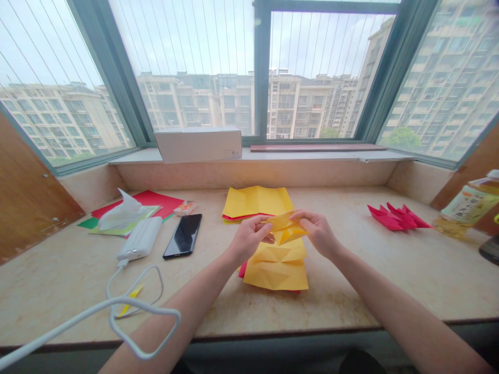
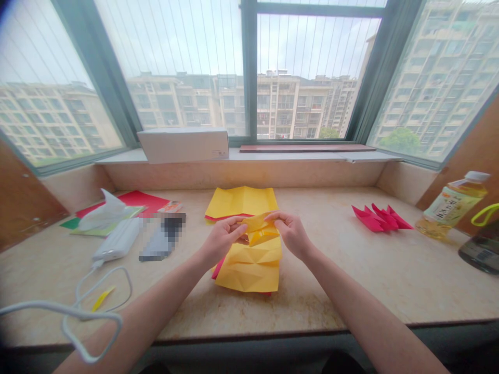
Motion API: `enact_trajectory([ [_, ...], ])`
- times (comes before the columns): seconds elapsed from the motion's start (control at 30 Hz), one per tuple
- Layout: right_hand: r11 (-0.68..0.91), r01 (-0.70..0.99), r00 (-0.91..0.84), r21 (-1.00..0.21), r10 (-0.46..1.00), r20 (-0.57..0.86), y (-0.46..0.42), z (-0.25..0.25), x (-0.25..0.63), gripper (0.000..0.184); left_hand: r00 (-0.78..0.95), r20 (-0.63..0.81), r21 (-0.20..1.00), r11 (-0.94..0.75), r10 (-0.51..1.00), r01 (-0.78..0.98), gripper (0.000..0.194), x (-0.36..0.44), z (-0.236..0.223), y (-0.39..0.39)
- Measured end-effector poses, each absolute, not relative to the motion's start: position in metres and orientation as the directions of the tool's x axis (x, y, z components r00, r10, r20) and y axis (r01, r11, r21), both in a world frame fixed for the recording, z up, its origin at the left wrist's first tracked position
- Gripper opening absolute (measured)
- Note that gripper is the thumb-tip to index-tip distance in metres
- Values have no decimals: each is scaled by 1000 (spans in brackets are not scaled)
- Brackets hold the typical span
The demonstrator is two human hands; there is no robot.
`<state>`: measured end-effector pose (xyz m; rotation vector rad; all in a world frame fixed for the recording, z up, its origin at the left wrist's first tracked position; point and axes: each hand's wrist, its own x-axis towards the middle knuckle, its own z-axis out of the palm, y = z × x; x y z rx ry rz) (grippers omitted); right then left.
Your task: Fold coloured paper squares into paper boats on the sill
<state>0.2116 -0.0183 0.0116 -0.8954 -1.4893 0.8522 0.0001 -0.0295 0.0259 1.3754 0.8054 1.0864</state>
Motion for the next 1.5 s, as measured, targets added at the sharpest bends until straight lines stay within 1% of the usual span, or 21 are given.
enact_trajectory([
  [0.1,428,22,-92,-904,901,424,-19,12,212,21,350,136,989,-104,927,-107,35,0,29,-32],
  [0.17,466,55,-122,-883,881,457,-20,13,211,21,368,124,991,-99,921,-88,34,-1,30,-34],
  [0.3,532,97,-211,-841,837,505,-25,16,210,25,464,91,996,-78,881,-47,45,-1,30,-35],
  [0.37,539,91,-246,-837,827,505,-26,17,211,27,499,79,996,-84,863,-13,45,-1,27,-33],
  [0.43,531,89,-270,-843,828,492,-26,18,212,30,488,85,995,-103,869,11,42,-1,24,-31],
  [0.57,424,95,-256,-900,885,390,-23,18,214,33,423,100,994,-113,901,5,36,-1,21,-28],
  [0.67,348,67,-235,-935,916,324,-19,14,211,37,405,92,995,-103,909,4,34,-2,21,-29],
  [0.77,355,17,-219,-935,914,343,-18,8,206,46,429,82,992,-116,899,53,35,-2,22,-30],
  [0.87,399,35,-218,-916,898,382,-22,5,201,49,466,112,959,-218,878,179,33,-3,22,-31],
  [0.97,468,121,-264,-875,865,426,-29,5,197,45,492,173,888,-351,853,297,37,-4,22,-31],
  [1.07,559,202,-295,-804,818,494,-32,7,198,45,480,212,853,-401,851,334,40,-5,22,-30],
  [1.2,701,285,-392,-654,708,588,-29,13,208,53,337,256,895,-354,906,271,32,-5,25,-29],
  [1.3,768,336,-480,-545,637,603,-28,17,215,48,248,258,927,-311,934,208,30,-6,26,-26],
  [1.37,790,338,-516,-512,611,600,-28,19,217,46,212,260,934,-301,942,192,30,-7,26,-24],
  [1.5,800,349,-568,-489,595,569,-30,20,217,45,192,245,946,-278,950,167,32,-9,23,-21],
])
